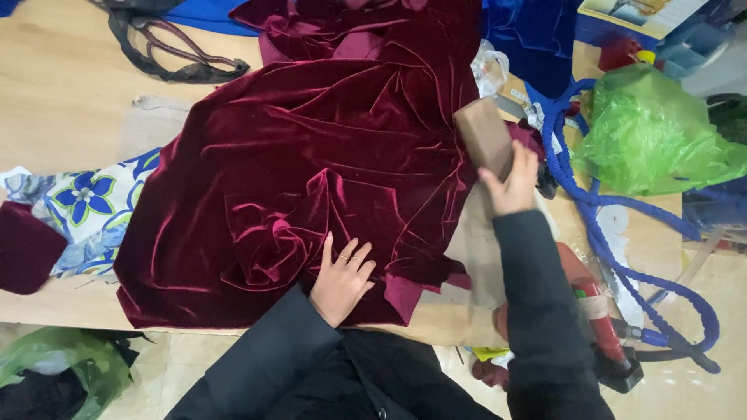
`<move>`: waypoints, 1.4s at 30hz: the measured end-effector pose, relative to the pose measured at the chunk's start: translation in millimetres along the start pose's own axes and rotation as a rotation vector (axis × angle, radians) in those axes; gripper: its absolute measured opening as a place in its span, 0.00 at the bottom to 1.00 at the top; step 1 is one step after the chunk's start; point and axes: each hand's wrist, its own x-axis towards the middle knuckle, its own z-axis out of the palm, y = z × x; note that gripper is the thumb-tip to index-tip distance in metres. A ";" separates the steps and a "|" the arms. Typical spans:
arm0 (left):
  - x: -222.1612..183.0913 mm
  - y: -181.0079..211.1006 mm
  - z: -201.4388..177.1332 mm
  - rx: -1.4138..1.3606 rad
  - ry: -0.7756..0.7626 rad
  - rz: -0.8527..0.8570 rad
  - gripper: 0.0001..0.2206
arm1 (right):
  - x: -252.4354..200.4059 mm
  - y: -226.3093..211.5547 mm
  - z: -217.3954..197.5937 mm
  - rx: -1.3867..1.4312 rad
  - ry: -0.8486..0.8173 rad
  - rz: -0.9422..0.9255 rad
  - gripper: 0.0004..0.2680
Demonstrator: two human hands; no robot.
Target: Ironing and pressing seams on a velvet garment using a steam iron on a work table.
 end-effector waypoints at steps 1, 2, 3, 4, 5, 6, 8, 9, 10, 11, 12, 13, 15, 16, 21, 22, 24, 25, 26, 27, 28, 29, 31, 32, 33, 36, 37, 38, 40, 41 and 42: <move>0.6 -0.2 -1.6 0.006 0.008 -0.002 0.19 | 10.1 19.7 5.2 -0.154 0.015 0.102 0.35; -0.2 -1.0 -0.5 0.006 0.006 0.001 0.19 | 15.1 26.9 6.4 -0.155 0.016 0.105 0.35; -0.6 -2.1 0.3 0.003 0.019 -0.001 0.19 | 22.0 33.8 8.2 -0.197 -0.018 0.181 0.34; -1.1 -3.5 1.0 0.001 0.031 -0.002 0.19 | 29.0 40.4 10.2 -0.239 -0.053 0.258 0.34; -0.5 -5.5 1.9 0.002 0.033 -0.005 0.19 | 30.8 47.0 12.1 -0.238 -0.053 0.254 0.34; 0.1 -7.3 3.1 0.013 0.040 -0.011 0.19 | 32.6 53.8 14.2 -0.245 -0.087 0.287 0.34; 0.2 -7.5 4.8 0.017 0.041 -0.015 0.18 | 30.2 60.5 15.5 -0.255 -0.126 0.326 0.35; 1.3 -8.1 4.7 0.020 0.047 -0.019 0.18 | 28.9 59.8 15.5 -0.267 -0.092 0.282 0.34; 2.3 -8.3 4.6 0.023 0.052 -0.022 0.17 | 27.4 59.0 15.3 -0.279 -0.058 0.237 0.33; 4.0 -10.1 5.8 0.023 0.051 -0.018 0.17 | 19.7 58.5 21.0 -0.279 -0.056 0.241 0.33; 5.6 -11.7 6.8 0.026 0.057 -0.021 0.17 | 12.0 57.7 26.5 -0.334 0.073 0.113 0.30; 7.0 -14.6 6.9 0.031 0.062 -0.024 0.17 | 4.5 55.9 33.1 -0.387 0.204 -0.014 0.27; 12.9 -23.7 4.2 0.035 0.049 -0.023 0.17 | -28.3 -7.4 32.7 -0.282 0.084 0.026 0.16; 16.7 -27.8 3.3 0.037 0.038 -0.027 0.17 | -44.4 -38.4 32.0 -0.176 -0.037 0.060 0.10; 44.4 -55.2 -7.1 0.089 0.035 0.004 0.20 | -150.6 -70.2 39.4 -0.098 -0.303 0.008 0.10; 50.8 -59.7 -10.0 0.137 0.078 0.020 0.22 | -165.9 -61.7 41.1 -0.044 -0.375 0.025 0.09; 68.2 -72.8 -12.0 0.154 0.071 0.043 0.21 | -181.1 -49.7 21.6 -0.010 -0.357 0.040 0.08; 76.4 -79.3 -13.0 0.172 0.065 0.055 0.20 | -189.2 -44.4 12.3 0.025 -0.344 0.045 0.07; 83.7 -85.4 -12.1 0.172 0.062 0.064 0.20 | -196.9 -35.5 -4.8 0.025 -0.340 0.053 0.07; 90.6 -90.4 -10.4 0.184 0.060 0.061 0.20 | -206.1 -26.6 -23.1 -0.156 -0.354 0.177 0.06; 97.9 -95.2 -8.5 0.195 0.058 0.059 0.20 | -215.2 -17.7 -41.3 -0.336 -0.366 0.300 0.06; 102.0 -99.0 -5.2 0.192 0.057 0.070 0.20 | -229.9 -2.1 -49.3 -0.339 -0.363 0.312 0.06; 110.0 -106.0 1.6 0.171 0.083 0.086 0.23 | -261.0 28.1 -65.6 -0.616 -0.296 0.332 0.06; 114.5 -106.0 7.5 0.167 0.080 0.098 0.23 | -259.0 12.0 -68.0 -0.619 -0.295 0.344 0.06; 118.6 -106.9 13.1 0.159 0.077 0.097 0.23 | -255.5 -4.1 -69.6 -0.600 -0.238 0.341 0.07; 132.9 -109.8 27.0 0.121 0.038 0.085 0.24 | -244.3 -31.2 -56.5 -0.480 -0.143 0.339 0.07; 137.5 -111.2 30.8 0.092 0.004 0.069 0.24 | -239.9 -36.8 -49.3 -0.379 -0.106 0.334 0.06; 140.1 -111.7 33.3 0.091 0.004 0.071 0.24 | -225.8 -57.1 -44.9 -0.380 -0.105 0.336 0.06; 148.7 -112.8 37.8 0.040 -0.049 0.036 0.20 | -194.2 -95.1 -36.3 -0.032 -0.123 0.262 0.06; 150.8 -112.0 35.8 0.040 -0.048 0.037 0.20 | -184.4 -103.7 -25.8 -0.033 -0.122 0.262 0.06; 152.6 -111.5 33.8 -0.010 -0.068 0.031 0.16 | -174.7 -112.7 -15.0 0.100 -0.123 0.266 0.08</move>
